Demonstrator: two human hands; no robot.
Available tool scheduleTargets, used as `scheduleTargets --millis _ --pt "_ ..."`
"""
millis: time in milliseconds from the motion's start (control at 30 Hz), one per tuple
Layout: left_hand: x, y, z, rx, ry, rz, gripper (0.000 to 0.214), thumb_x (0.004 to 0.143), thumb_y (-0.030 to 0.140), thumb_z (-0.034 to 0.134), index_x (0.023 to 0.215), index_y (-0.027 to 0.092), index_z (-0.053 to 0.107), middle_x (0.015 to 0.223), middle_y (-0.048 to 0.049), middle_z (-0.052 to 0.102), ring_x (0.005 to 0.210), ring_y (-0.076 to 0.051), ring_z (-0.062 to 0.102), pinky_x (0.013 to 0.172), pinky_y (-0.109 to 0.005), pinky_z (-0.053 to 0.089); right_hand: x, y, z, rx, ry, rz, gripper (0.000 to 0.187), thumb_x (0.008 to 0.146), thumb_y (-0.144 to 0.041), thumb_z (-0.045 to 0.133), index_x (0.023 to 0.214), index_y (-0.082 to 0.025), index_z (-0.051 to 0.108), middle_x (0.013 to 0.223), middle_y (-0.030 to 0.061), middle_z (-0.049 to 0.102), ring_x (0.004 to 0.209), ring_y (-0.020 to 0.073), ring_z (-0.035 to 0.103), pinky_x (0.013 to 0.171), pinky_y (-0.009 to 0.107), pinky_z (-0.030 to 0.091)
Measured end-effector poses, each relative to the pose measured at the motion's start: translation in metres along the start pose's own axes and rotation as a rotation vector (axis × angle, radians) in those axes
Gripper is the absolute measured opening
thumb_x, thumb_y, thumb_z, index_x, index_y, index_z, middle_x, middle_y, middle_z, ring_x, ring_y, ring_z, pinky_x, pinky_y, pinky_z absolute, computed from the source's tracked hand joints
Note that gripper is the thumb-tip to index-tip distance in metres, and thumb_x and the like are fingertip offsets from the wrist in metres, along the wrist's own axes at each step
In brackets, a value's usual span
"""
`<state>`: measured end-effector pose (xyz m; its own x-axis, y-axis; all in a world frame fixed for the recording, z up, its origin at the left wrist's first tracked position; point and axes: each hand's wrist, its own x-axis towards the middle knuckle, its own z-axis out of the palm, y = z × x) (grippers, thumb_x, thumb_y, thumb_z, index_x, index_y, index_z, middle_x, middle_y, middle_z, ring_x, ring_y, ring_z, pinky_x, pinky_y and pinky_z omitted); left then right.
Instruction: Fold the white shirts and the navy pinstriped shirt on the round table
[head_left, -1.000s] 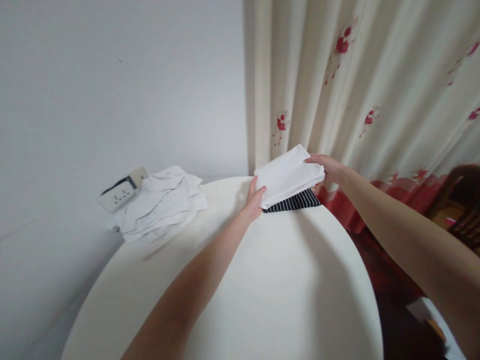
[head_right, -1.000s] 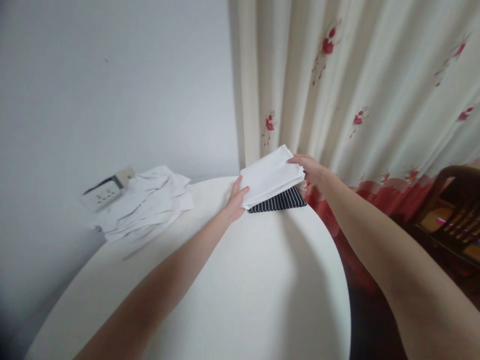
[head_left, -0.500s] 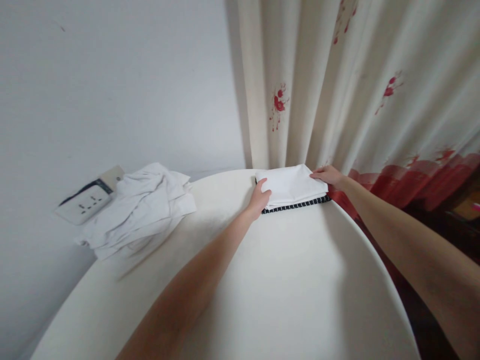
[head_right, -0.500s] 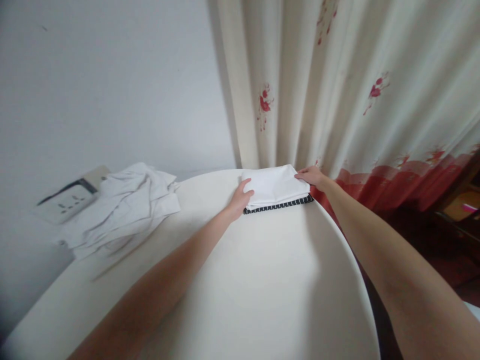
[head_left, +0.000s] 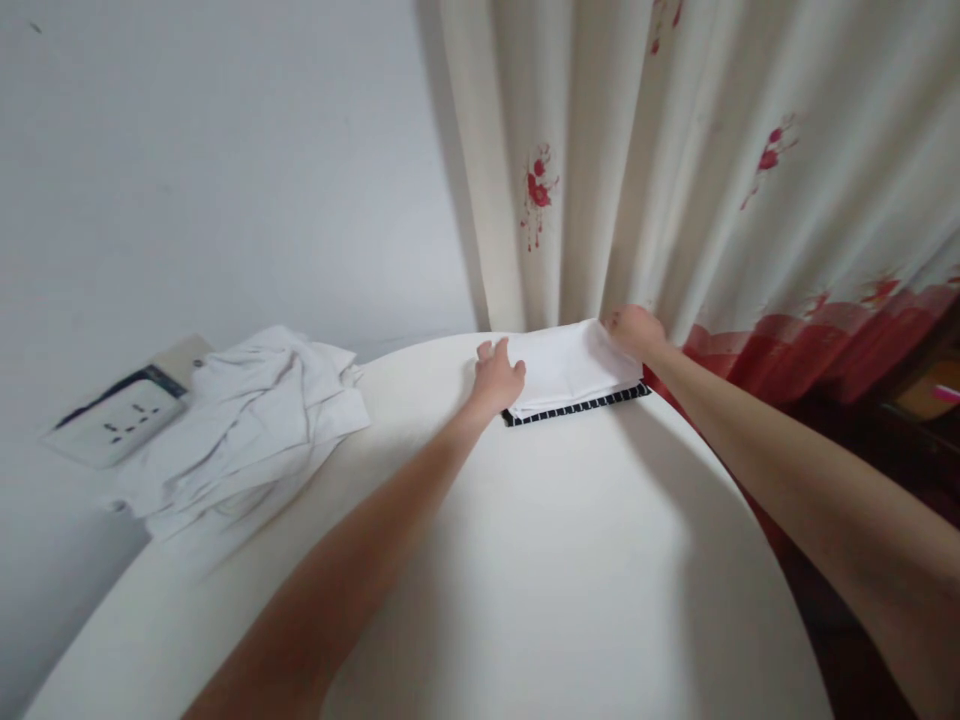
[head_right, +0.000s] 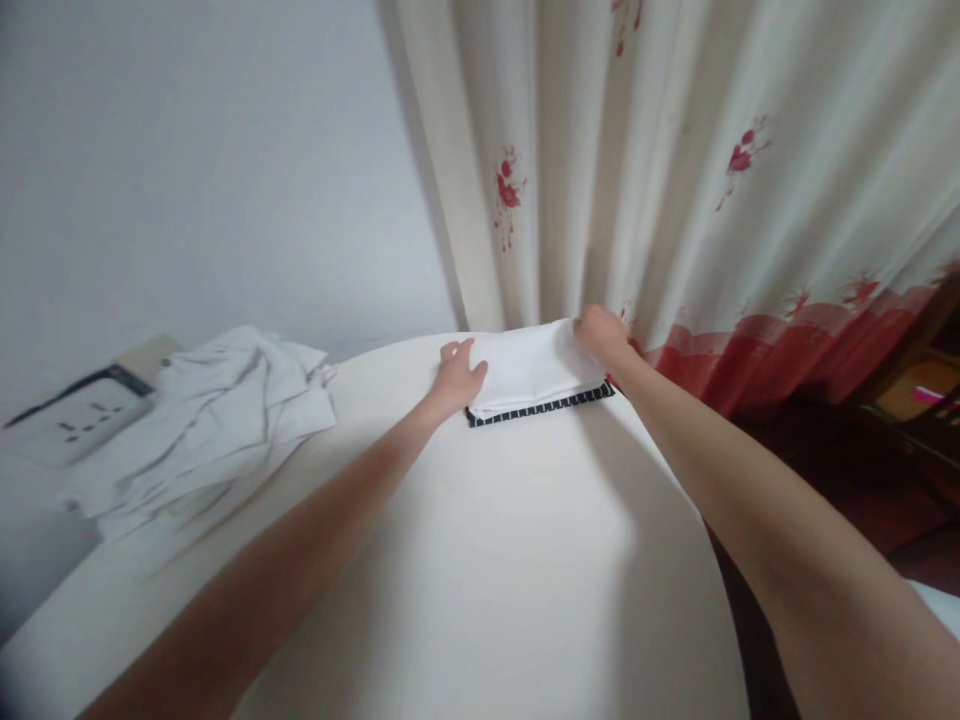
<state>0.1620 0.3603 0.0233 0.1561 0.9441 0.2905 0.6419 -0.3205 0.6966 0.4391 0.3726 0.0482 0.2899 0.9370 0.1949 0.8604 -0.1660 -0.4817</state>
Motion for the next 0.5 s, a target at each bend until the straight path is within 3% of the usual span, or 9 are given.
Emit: scheduleTargets --millis 100,167,267,333,500 --pt "0.027 0.013 0.016 0.137 -0.037 0.199 0.05 0.092 0.023 0.057 0.142 0.019 0.053 0.16 -0.0136 0.035 0.148 -0.033 0.03 0.123 -0.047 0.015 0.004 -0.027 0.013 -0.129 0.052 -0.222 0.041 0.098 -0.028 0.042 0.133 -0.015 0.06 0.145 0.0175 0.053 0.136 0.0316 0.046 0.113 0.047 0.036" --pt "0.038 0.017 0.031 0.188 -0.136 0.227 0.046 0.093 0.029 0.057 0.139 0.024 0.057 0.157 -0.0117 0.041 0.149 -0.035 0.025 0.122 -0.057 0.006 0.006 -0.039 0.025 -0.213 -0.011 -0.33 0.044 0.099 -0.028 0.04 0.14 -0.017 0.053 0.155 0.0142 0.044 0.143 0.0305 0.037 0.117 0.05 0.031" --pt "0.042 0.012 0.05 0.223 -0.203 0.195 0.047 0.089 0.043 0.062 0.135 0.032 0.061 0.157 -0.0085 0.043 0.151 -0.039 0.019 0.119 -0.064 -0.007 0.008 -0.037 0.042 -0.255 -0.15 -0.298 0.049 0.101 -0.036 0.036 0.146 -0.019 0.047 0.162 0.0115 0.034 0.15 0.0316 0.025 0.118 0.059 0.023" --pt "0.041 0.004 0.055 0.251 -0.209 0.208 0.05 0.088 0.05 0.062 0.136 0.035 0.06 0.158 -0.0059 0.041 0.152 -0.037 0.017 0.118 -0.063 -0.01 0.007 -0.024 0.051 -0.243 -0.203 -0.245 0.053 0.102 -0.042 0.032 0.147 -0.018 0.045 0.161 0.0131 0.034 0.149 0.0324 0.026 0.117 0.06 0.024" --pt "0.046 -0.01 0.045 0.327 -0.227 0.148 0.055 0.093 0.054 0.052 0.145 0.036 0.051 0.163 -0.0042 0.033 0.153 -0.036 0.013 0.119 -0.065 -0.002 0.003 0.008 0.055 -0.181 -0.19 -0.161 0.058 0.103 -0.043 0.026 0.151 -0.014 0.04 0.16 0.0171 0.035 0.147 0.0318 0.031 0.117 0.053 0.028"
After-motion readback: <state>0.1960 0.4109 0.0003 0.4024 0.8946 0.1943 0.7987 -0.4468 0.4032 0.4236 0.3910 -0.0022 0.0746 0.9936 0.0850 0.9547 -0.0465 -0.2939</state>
